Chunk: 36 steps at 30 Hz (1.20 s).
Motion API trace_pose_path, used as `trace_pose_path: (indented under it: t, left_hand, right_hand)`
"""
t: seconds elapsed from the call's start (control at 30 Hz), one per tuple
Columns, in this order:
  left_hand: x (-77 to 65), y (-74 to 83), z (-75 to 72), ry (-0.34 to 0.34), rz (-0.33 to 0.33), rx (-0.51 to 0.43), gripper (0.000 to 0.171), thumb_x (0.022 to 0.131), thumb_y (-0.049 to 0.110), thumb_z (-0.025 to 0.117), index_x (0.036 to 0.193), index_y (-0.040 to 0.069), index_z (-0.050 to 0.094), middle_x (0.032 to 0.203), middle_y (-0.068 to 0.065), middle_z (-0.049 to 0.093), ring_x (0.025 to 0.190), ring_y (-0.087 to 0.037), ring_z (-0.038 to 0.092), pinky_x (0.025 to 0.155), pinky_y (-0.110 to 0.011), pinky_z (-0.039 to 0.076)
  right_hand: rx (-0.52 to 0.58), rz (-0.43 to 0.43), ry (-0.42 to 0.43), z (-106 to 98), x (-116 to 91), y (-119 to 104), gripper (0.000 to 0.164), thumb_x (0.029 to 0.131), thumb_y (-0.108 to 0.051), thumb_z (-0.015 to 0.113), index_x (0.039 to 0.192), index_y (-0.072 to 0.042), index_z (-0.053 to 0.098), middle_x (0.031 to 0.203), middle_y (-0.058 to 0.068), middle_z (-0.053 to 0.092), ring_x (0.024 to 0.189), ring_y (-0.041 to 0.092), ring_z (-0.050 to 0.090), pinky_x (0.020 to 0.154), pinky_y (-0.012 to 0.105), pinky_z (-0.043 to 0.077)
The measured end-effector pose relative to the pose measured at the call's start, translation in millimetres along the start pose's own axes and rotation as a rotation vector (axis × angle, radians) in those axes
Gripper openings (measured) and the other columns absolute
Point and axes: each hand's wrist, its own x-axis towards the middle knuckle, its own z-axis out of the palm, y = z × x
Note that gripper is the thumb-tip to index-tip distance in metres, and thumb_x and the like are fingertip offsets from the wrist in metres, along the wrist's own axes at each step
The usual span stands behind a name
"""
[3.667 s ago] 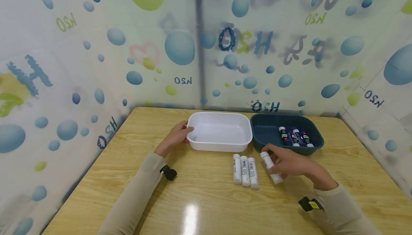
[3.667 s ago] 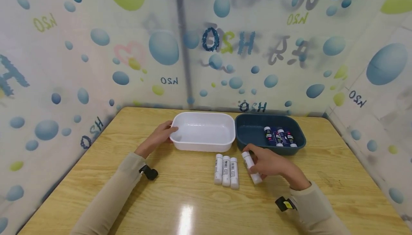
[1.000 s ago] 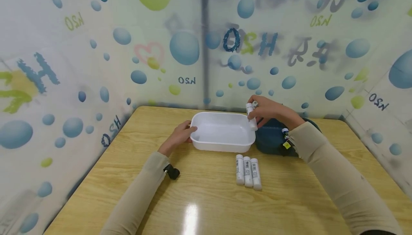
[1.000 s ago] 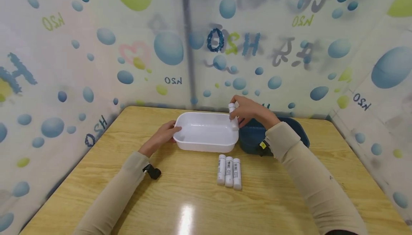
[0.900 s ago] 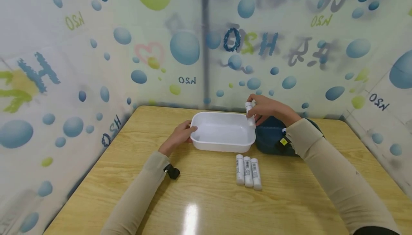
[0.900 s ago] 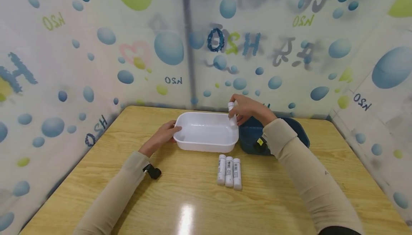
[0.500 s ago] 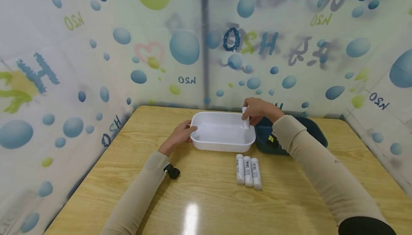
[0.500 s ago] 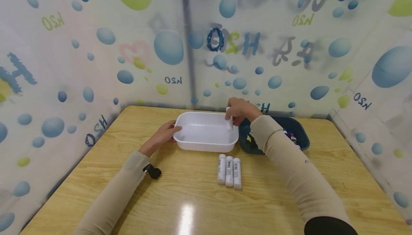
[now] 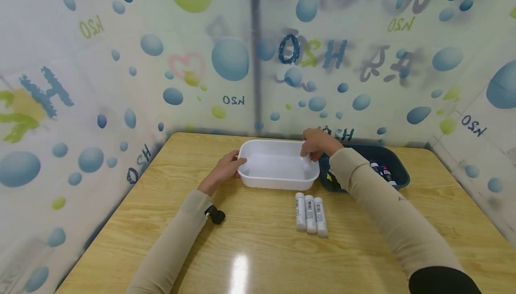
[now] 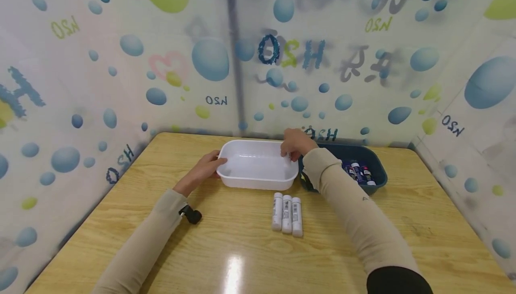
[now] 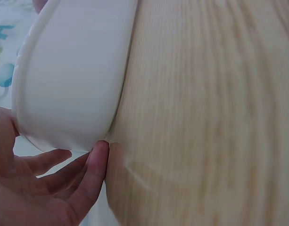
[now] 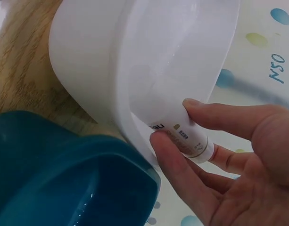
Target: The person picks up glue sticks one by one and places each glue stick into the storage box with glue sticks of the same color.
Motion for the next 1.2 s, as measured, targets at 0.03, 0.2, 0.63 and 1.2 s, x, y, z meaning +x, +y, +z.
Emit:
trace_pose_path:
  t: [0.03, 0.2, 0.63, 1.2]
  left_hand:
    - [0.1, -0.1, -0.1, 0.000, -0.001, 0.002, 0.054, 0.107, 0.032, 0.053, 0.154, 0.007, 0.044, 0.140, -0.023, 0.060, 0.098, -0.021, 0.066, 0.072, -0.023, 0.057]
    - [0.2, 0.3, 0.0, 0.001, -0.006, 0.007, 0.054, 0.107, 0.033, 0.053, 0.153, 0.008, 0.044, 0.140, -0.023, 0.060, 0.097, -0.021, 0.065, 0.072, -0.023, 0.056]
    - [1.8, -1.8, -0.3, -0.007, -0.004, -0.012, 0.053, 0.107, 0.033, 0.053, 0.153, 0.008, 0.045, 0.142, -0.022, 0.059, 0.101, -0.023, 0.066, 0.075, -0.025, 0.057]
    - [0.9, -0.5, 1.0, 0.000, 0.011, -0.017, 0.053, 0.107, 0.030, 0.053, 0.153, 0.006, 0.045, 0.140, -0.025, 0.060, 0.097, -0.023, 0.067, 0.072, -0.026, 0.058]
  right_hand:
    - [-0.010, 0.000, 0.001, 0.8, 0.5, -0.8, 0.042, 0.095, -0.012, 0.070, 0.130, 0.004, 0.053, 0.109, 0.021, 0.065, 0.077, 0.024, 0.069, 0.068, 0.031, 0.062]
    - [-0.043, 0.008, 0.005, 5.0, 3.5, -4.2, 0.045, 0.095, -0.011, 0.070, 0.133, 0.003, 0.052, 0.108, 0.021, 0.065, 0.074, 0.023, 0.069, 0.066, 0.031, 0.061]
    - [-0.097, 0.034, -0.019, 17.3, 16.3, -8.3, 0.044, 0.093, -0.009, 0.072, 0.130, 0.005, 0.053, 0.109, 0.021, 0.065, 0.064, 0.019, 0.068, 0.067, 0.031, 0.062]
    - [-0.209, 0.077, -0.035, 28.9, 16.0, -10.4, 0.030, 0.093, -0.009, 0.072, 0.119, 0.001, 0.060, 0.089, 0.016, 0.070, 0.066, 0.021, 0.074, 0.053, 0.025, 0.055]
